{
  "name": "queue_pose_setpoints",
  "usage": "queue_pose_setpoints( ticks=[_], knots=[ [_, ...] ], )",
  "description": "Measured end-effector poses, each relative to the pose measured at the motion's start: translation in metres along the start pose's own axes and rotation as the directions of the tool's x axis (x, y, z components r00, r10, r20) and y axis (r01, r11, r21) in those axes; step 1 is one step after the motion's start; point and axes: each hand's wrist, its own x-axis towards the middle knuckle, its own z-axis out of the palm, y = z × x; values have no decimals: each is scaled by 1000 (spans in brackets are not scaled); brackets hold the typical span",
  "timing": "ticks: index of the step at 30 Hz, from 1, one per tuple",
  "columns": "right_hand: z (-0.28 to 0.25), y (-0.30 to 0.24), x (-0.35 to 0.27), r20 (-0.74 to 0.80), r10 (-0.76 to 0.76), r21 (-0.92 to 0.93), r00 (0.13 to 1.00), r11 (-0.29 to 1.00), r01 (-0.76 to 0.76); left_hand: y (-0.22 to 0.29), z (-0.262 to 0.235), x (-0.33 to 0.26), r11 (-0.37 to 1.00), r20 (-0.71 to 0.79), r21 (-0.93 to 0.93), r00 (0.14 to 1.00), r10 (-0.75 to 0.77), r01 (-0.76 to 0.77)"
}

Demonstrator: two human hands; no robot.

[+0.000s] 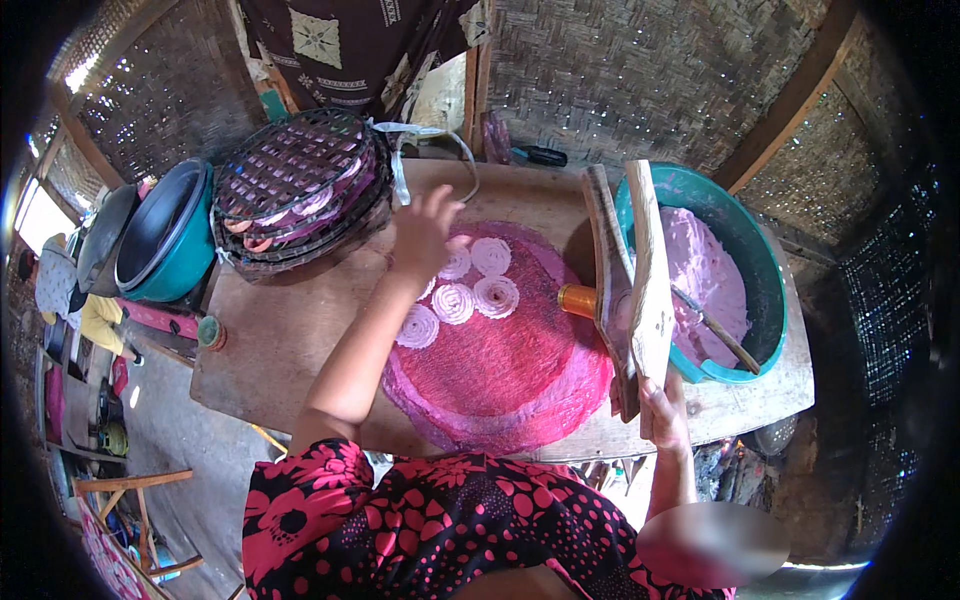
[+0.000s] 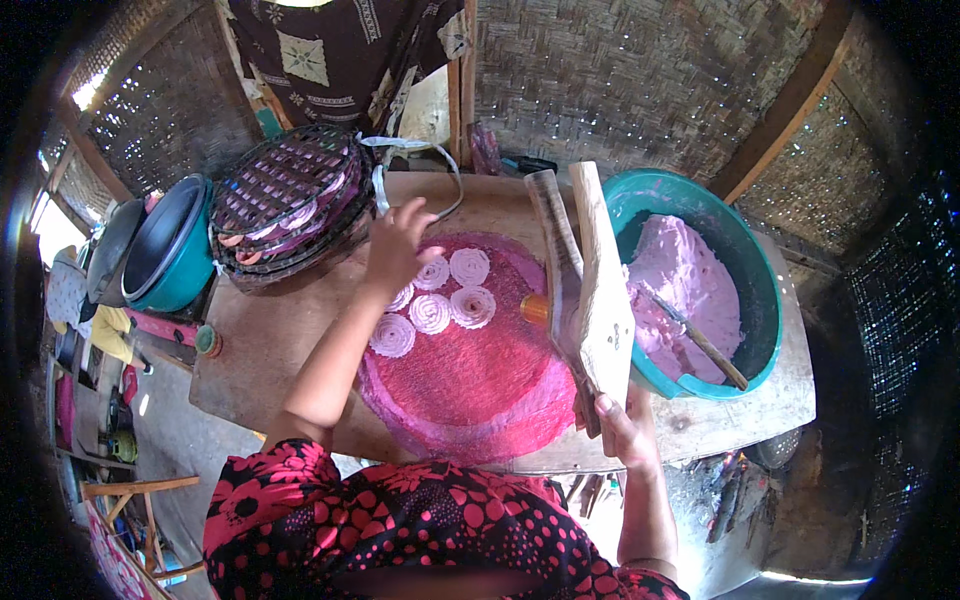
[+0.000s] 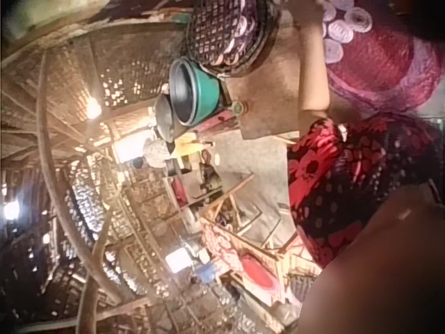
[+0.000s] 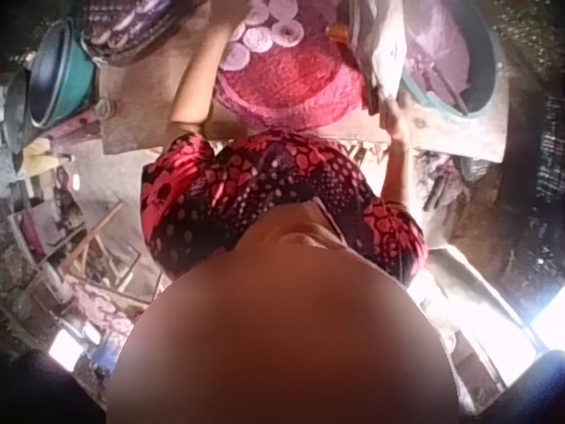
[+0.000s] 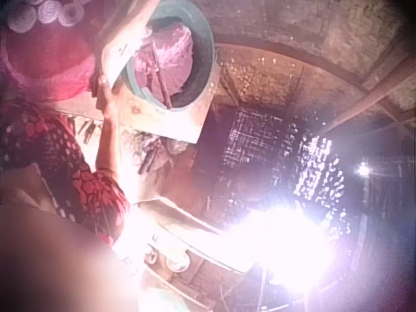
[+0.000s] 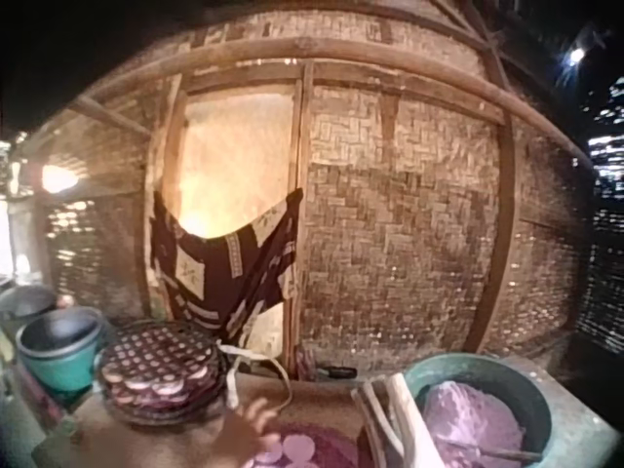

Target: The person scoops pink batter from a green bowl and fills a handheld metal mold, then presses the batter into a circular pattern on a pink mat. The person repeats this process to create multiple rose-shaped batter pieces.

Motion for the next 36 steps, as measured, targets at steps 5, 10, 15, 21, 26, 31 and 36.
queue_pose_setpoints(
  ticks=[5,10,15,21,26,31,36],
  knots=[
    [0,-7,-6,-33,-22,-14,999,1000,22,76,2,-44,962,122,-120,958,261,-247],
    [-5,-2,-10,-45,4,-12,999,1000,-5,96,12,-85,964,173,-150,955,242,-218],
    [-8,7,-13,-48,26,-15,998,1000,-27,98,26,-89,963,127,-135,960,248,-231],
    [-6,-2,-15,-27,45,-56,999,997,-46,100,-8,-53,952,221,-302,968,121,-50],
    [-2,-18,-6,272,158,-14,949,987,-160,95,-104,26,-391,146,-907,988,57,157],
    [19,-14,41,655,366,35,661,859,-510,81,-166,32,-853,176,-477,974,144,212],
    [50,-10,89,650,557,-176,517,772,-611,27,-107,1,-927,284,-367,958,-29,81]
  ],
)
